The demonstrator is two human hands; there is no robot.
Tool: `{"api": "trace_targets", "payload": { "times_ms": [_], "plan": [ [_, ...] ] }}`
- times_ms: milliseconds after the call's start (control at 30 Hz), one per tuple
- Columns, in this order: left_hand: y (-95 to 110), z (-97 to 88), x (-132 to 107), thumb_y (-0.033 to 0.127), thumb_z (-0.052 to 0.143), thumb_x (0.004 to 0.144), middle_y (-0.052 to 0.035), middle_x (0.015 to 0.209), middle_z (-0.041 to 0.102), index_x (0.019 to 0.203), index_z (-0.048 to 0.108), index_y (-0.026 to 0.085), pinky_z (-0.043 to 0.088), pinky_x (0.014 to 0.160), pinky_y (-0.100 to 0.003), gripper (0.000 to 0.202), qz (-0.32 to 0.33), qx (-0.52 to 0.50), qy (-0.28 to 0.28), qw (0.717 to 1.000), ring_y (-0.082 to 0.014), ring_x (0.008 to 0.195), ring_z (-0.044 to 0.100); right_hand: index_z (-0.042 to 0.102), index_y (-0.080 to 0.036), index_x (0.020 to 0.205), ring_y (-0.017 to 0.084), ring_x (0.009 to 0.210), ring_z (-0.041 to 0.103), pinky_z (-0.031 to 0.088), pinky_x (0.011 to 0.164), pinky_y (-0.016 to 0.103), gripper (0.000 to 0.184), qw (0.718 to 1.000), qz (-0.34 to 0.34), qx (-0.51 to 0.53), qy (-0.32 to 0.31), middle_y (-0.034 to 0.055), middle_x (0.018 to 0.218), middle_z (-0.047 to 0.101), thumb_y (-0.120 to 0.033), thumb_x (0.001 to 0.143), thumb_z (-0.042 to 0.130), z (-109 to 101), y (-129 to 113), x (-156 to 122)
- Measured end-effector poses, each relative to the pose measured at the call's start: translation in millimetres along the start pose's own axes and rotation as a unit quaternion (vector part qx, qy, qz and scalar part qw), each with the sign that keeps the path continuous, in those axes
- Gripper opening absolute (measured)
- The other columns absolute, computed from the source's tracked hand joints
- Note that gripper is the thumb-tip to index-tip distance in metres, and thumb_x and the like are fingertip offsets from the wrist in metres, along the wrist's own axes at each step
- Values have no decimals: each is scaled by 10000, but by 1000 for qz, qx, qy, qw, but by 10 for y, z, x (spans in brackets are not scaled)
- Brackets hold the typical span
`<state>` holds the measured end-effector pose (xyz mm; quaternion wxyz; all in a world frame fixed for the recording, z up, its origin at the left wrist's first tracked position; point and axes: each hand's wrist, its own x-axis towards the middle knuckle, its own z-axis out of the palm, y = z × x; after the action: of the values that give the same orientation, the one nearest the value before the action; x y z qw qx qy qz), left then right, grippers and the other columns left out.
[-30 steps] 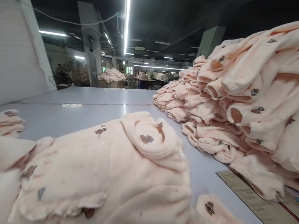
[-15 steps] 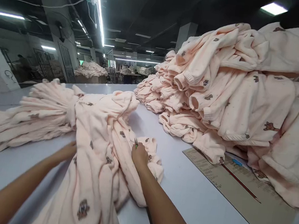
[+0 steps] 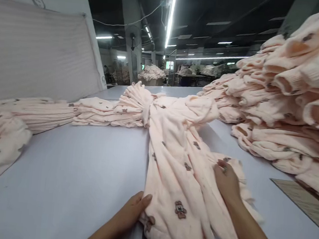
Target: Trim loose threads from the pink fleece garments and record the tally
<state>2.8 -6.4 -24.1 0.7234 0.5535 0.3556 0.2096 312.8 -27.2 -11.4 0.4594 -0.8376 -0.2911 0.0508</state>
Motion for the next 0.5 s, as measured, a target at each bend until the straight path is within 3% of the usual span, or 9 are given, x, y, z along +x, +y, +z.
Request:
{"api": "trace_targets", "payload": {
  "times_ms": [67, 167, 267, 300, 333, 367, 400, 467, 500],
  "plan": [
    [-25, -15, -145, 573, 459, 806, -85, 773, 659, 922, 610, 109, 446, 654, -294, 501, 2, -56, 13, 998, -196, 707, 587, 528, -169, 1146, 179, 893, 601, 493, 761, 390, 307, 1000, -6, 15, 12, 58, 1092, 586, -333, 887, 535, -198, -60, -222],
    [-68, -14, -292, 463, 534, 793, -70, 704, 633, 949, 606, 93, 411, 562, -263, 408, 9, -153, 5, 988, -172, 615, 558, 552, -246, 1054, 186, 976, 568, 461, 773, 318, 290, 996, -79, 44, -23, 43, 1108, 595, -459, 889, 445, -390, -339, -791],
    [-77, 13, -332, 364, 612, 736, -50, 682, 618, 960, 612, 89, 401, 591, -252, 355, 34, -184, 6, 982, -150, 594, 534, 569, -280, 921, 169, 874, 606, 463, 676, 228, 331, 973, -186, 77, -116, -9, 899, 663, -555, 824, 413, -305, -640, -1521],
    [-67, 9, -339, 344, 615, 729, -45, 678, 614, 945, 619, 89, 395, 604, -247, 334, 43, -192, 9, 980, -143, 596, 524, 568, -278, 920, 145, 743, 621, 463, 599, 213, 321, 958, -225, 81, -157, -13, 835, 671, -523, 842, 375, -226, -689, -1734],
    [-51, -10, -351, 329, 618, 720, -41, 673, 609, 926, 626, 88, 385, 606, -238, 318, 54, -199, 12, 978, -136, 599, 513, 560, -266, 977, 123, 624, 608, 459, 533, 208, 333, 925, -312, 50, -212, 1, 855, 683, -453, 872, 305, -139, -698, -1903],
    [-30, -48, -375, 324, 625, 708, -36, 667, 602, 912, 631, 87, 373, 597, -228, 313, 65, -205, 18, 976, -131, 599, 500, 562, -271, 1005, 120, 597, 614, 474, 539, 218, 357, 891, -389, -9, -233, 11, 928, 689, -415, 864, 267, -57, -664, -2012],
    [-6, -105, -413, 329, 635, 695, -33, 664, 596, 910, 634, 86, 361, 586, -221, 324, 77, -210, 27, 974, -127, 599, 489, 573, -279, 1002, 138, 617, 637, 493, 561, 244, 356, 878, -412, -38, -239, 17, 991, 689, -407, 845, 280, 7, -587, -2056],
    [51, -258, -529, 361, 651, 681, -32, 675, 592, 940, 633, 87, 356, 587, -220, 378, 104, -207, 46, 972, -131, 613, 484, 579, -267, 1011, 192, 707, 685, 526, 598, 292, 322, 881, -405, -91, -227, 41, 1005, 700, -359, 841, 322, 60, -332, -1956],
    [81, -337, -600, 378, 655, 684, -33, 690, 594, 966, 629, 90, 364, 605, -226, 404, 117, -191, 55, 973, -137, 629, 489, 591, -245, 992, 225, 646, 696, 536, 543, 316, 285, 891, -383, -123, -210, 68, 924, 726, -370, 849, 379, 50, -174, -1836]
  ]
}}
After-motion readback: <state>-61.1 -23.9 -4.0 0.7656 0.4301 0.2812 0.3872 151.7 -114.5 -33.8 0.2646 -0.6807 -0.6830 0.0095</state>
